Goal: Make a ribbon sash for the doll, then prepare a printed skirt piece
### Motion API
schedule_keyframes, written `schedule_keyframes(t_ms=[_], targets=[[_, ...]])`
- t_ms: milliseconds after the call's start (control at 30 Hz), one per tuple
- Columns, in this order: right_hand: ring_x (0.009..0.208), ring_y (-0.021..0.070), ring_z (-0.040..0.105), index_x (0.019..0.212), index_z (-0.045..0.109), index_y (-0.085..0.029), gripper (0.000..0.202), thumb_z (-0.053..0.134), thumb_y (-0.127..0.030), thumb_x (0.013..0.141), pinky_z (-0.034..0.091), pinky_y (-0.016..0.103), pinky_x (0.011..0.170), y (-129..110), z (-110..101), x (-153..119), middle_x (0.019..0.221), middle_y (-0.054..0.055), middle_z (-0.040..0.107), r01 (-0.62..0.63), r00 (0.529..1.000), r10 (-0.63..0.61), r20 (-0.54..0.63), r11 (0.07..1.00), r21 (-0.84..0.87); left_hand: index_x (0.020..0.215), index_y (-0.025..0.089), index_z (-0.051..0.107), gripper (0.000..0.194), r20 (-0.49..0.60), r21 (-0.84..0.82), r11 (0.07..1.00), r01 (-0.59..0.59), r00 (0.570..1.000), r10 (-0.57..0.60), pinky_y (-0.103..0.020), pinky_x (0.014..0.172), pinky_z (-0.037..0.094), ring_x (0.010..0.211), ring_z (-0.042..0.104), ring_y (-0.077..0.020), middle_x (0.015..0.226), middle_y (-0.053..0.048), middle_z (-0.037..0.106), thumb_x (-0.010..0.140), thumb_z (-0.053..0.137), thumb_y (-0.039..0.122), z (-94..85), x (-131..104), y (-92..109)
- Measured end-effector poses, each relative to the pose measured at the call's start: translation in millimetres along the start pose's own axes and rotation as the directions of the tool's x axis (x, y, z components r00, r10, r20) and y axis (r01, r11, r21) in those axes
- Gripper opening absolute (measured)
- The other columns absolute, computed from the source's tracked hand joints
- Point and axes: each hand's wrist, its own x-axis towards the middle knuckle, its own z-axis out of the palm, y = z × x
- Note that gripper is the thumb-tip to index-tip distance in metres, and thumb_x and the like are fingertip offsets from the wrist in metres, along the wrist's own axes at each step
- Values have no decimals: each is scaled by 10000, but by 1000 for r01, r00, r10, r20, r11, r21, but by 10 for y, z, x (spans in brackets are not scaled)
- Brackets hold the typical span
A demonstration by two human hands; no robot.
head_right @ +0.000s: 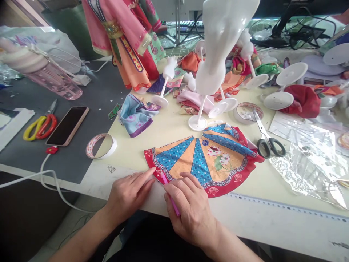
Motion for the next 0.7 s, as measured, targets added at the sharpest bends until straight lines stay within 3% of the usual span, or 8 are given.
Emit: schedule_keyframes(t_ms=[233,467,600,700], targets=[[775,156,569,1063,543,-134,294,538,-32,788,472,418,861,4,10,-11,858,58,638,5,1000,-5,1,1000,-6,1092,110,623,237,18,57,998,-39,999,38,-275,522,468,580,635,-159,729,-37,696,899,502,175,12,24,23],[769,156,571,1062,542,-140,294,546,-34,788,474,418,861,4,-2,-15,857,55,639,9,1000,-9,-14,1000,-7,1207,109,539,327,-17,-62,996,62,998,-63,-261,575,477,614,643,-132,825,-27,720,898,525,216,-12,-19,-26],[772,158,574,1066,541,-139,297,544,-32,789,479,416,854,6,4,-13,861,58,639,12,1000,-12,-23,1000,-16,1127,132,578,258,-17,-42,997,57,998,-58,-256,598,475,652,659,-140,865,-30,726,895,528,232,6,-12,-21],[768,161,577,1067,541,-152,292,542,-43,796,483,416,853,7,11,-25,860,54,639,12,1000,-13,-19,999,-31,1016,149,607,173,-22,0,996,93,995,-93,-257,553,443,589,642,-142,754,-5,712,893,525,239,28,10,1]])
